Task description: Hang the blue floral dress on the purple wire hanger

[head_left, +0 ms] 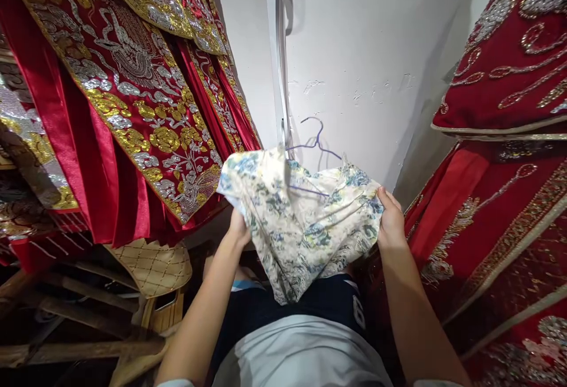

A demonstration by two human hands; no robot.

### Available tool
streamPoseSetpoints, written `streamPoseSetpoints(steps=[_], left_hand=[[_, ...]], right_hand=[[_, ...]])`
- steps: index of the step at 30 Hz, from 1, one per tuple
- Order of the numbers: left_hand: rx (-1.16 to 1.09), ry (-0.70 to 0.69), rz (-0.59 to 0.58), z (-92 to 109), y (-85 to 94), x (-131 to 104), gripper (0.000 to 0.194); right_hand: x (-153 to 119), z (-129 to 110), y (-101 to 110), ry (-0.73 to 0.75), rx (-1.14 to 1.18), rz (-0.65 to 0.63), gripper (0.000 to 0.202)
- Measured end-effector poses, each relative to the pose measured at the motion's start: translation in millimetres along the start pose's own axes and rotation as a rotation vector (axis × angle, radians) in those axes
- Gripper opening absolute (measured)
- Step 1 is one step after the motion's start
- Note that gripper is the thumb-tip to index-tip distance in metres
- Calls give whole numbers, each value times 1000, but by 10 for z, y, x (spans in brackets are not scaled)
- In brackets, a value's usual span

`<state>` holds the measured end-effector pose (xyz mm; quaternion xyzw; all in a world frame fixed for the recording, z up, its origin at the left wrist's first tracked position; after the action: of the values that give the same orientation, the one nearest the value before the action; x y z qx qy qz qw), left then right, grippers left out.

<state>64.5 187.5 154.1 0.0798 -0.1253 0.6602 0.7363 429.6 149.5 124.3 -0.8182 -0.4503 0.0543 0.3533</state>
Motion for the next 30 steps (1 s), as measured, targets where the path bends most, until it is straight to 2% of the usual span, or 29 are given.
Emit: streamPoseSetpoints(steps=[2, 5, 7, 9, 11, 13, 14, 16, 17, 18, 19, 20, 22, 23, 24, 25, 26, 30], left_hand=[[-58, 77, 120, -180, 221, -98, 84], [-20, 167, 301, -386, 485, -282, 70], [59, 169, 376, -454, 566, -401, 68], [107, 147, 443, -524, 594, -526, 70], [100, 142, 494, -657, 587, -654, 59], [67, 161, 483, -848, 529, -754, 39], [56, 174, 466, -945, 493, -795, 31], [63, 198, 443, -1102, 431, -867, 21], [81, 215, 454, -1157, 418, -905, 19], [102, 239, 479, -1198, 414, -945, 18], [118, 269, 512, -1226, 413, -985, 18], [129, 302, 547, -1241, 409, -1024, 18], [110, 349, 595, -1242, 377, -1081, 18], [85, 360, 594, -1237, 341, -1091, 17], [54, 367, 586, -1235, 301, -1096, 17], [21, 372, 573, -1238, 262, -1097, 17], [-6, 375, 558, -1247, 230, -1095, 17], [-39, 383, 505, -1323, 199, -1081, 17]], right_hand=[[98, -24, -145, 43, 22, -13, 40], [153, -32, -452, 66, 1, -65, 41], [128, -38, -591, 74, -60, -86, 40], [57, -44, -633, 95, -135, -118, 38], [-53, -19, -581, 115, -199, -175, 35], [-177, 2, -391, 172, -265, -148, 33], [-244, -8, -249, 225, -307, -73, 32], [-424, -83, 32, 380, -414, 161, 30], [-533, -116, 110, 451, -461, 266, 29], [-623, -115, 116, 490, -501, 311, 27], [-670, -59, 34, 477, -535, 264, 23], [-683, 74, -128, 400, -571, 124, 20], [-791, 582, -570, 81, -665, -330, 22], [-941, 879, -748, -100, -724, -552, 26], [-1107, 1131, -853, -248, -777, -710, 28], [-1239, 1319, -911, -340, -809, -796, 29], [-1320, 1448, -946, -379, -813, -823, 28], [-1375, 1638, -1006, -345, -670, -813, 20]])
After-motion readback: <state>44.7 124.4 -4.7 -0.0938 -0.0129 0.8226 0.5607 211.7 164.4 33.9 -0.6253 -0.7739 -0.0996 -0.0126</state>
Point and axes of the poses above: each hand's wrist, its own x-axis towards the middle knuckle, its own y-axis out of the back of the hand, z = x × y, the point moved 9 cm from there along x, towards the middle knuckle, and after that the axes turned 2 degrees about -x, right-handed, at the moved point
